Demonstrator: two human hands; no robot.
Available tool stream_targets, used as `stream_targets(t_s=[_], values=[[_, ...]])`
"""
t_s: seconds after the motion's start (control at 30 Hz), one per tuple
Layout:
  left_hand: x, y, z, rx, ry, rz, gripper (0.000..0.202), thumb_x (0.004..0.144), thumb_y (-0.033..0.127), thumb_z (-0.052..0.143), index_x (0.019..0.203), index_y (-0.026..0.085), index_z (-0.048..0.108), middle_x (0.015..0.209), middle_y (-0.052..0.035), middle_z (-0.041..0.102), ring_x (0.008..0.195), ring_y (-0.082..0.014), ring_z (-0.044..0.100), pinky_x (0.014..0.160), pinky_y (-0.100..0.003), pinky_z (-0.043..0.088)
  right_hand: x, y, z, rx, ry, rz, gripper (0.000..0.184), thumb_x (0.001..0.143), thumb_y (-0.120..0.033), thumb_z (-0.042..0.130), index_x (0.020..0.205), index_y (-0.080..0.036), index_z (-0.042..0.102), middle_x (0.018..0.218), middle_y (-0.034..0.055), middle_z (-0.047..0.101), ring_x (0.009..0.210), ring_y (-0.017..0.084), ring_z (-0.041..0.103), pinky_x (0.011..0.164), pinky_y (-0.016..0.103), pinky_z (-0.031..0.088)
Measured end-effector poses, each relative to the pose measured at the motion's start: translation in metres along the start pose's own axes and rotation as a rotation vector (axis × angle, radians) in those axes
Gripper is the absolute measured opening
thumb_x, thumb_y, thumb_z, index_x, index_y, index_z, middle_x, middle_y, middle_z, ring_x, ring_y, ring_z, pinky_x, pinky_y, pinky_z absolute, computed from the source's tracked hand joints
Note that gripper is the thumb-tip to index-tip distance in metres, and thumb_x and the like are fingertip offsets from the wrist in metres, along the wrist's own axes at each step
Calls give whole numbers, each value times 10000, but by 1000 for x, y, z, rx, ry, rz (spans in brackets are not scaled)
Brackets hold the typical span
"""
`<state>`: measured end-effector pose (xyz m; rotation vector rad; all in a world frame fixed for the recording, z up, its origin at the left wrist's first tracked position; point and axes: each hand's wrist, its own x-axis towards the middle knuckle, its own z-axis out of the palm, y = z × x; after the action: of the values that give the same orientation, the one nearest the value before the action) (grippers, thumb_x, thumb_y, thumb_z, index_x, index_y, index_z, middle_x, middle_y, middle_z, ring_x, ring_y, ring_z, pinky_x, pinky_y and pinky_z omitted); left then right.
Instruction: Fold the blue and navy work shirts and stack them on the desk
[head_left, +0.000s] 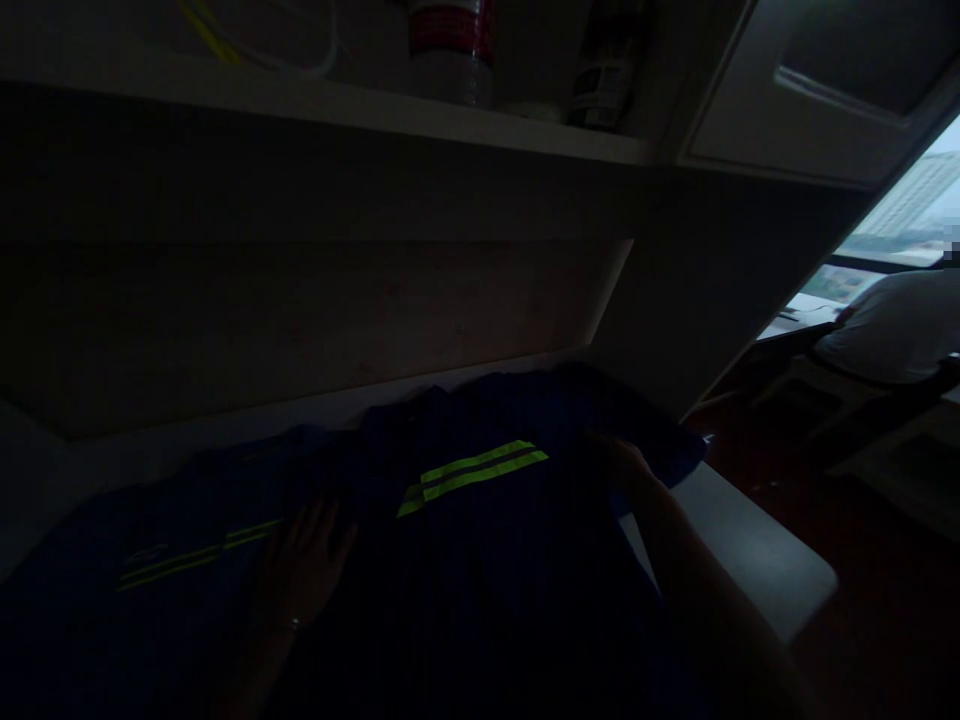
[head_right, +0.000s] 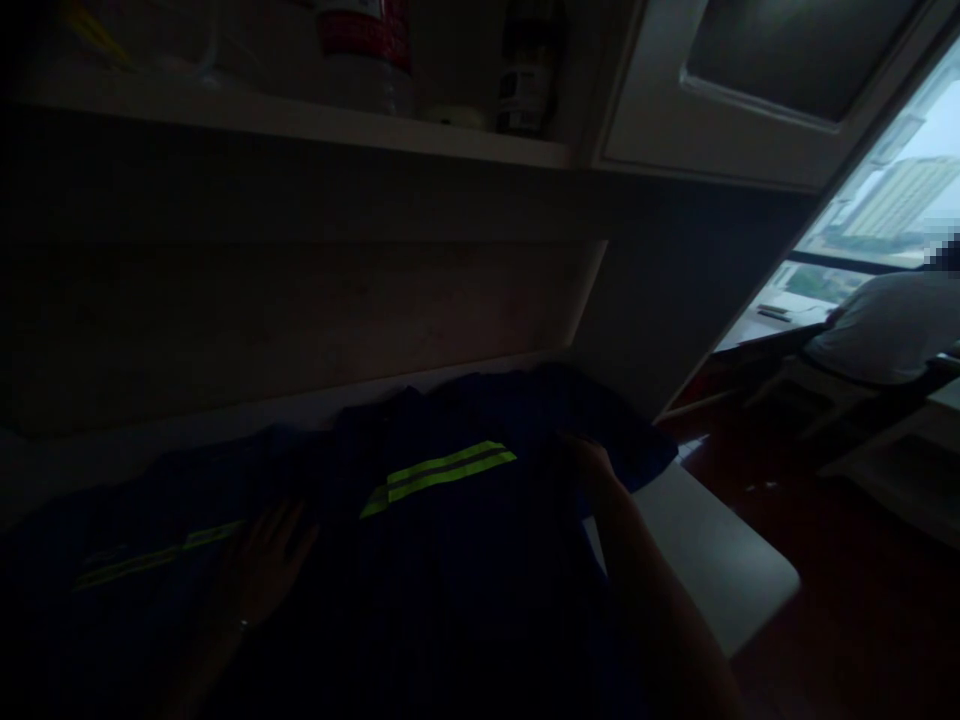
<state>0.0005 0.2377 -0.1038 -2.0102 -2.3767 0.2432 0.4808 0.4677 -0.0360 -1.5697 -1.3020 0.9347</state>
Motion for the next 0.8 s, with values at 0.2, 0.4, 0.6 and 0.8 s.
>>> stream_targets(t_s=[0.2, 0.4, 0.6, 0.8], values=[[-1, 8, -12, -216, 105, -125, 487, 912, 383, 395, 1370, 289, 534, 1531, -82, 416, 1434, -315, 310, 1158, -573, 182, -4, -12, 12, 37, 21, -11, 584, 706, -403, 716, 1230, -155, 643, 933, 107, 743, 822, 267, 693, 713, 404, 569], [3, 10, -4, -240, 134, -214, 616, 922, 523, 343, 1435, 199, 446, 1557, -89, 366, 1438, -286, 304, 1177, -525, 165, -46, -43, 32, -335, -205, -438, 402, 812, -457, 603, 1134, -247, 722, 1080, 65, 730, 919, 261, 683, 863, 425, 540], [4, 9, 0, -250, 147, -217, 622, 928, 547, 323, 1442, 214, 436, 1556, -79, 371, 1440, -281, 301, 1177, -513, 166, -84, -57, 59, -499, -791, -609, 498, 905, -451, 546, 1377, -295, 540, 1260, 41, 660, 1095, 246, 633, 990, 423, 488], [2, 10, -8, -232, 112, -205, 619, 935, 537, 315, 1439, 199, 442, 1555, -79, 371, 1439, -289, 303, 1173, -511, 190, -58, -33, 100, -674, -371, -744, 537, 989, -456, 360, 1475, -230, 402, 1545, 87, 367, 1426, 253, 313, 1176, 522, 233]])
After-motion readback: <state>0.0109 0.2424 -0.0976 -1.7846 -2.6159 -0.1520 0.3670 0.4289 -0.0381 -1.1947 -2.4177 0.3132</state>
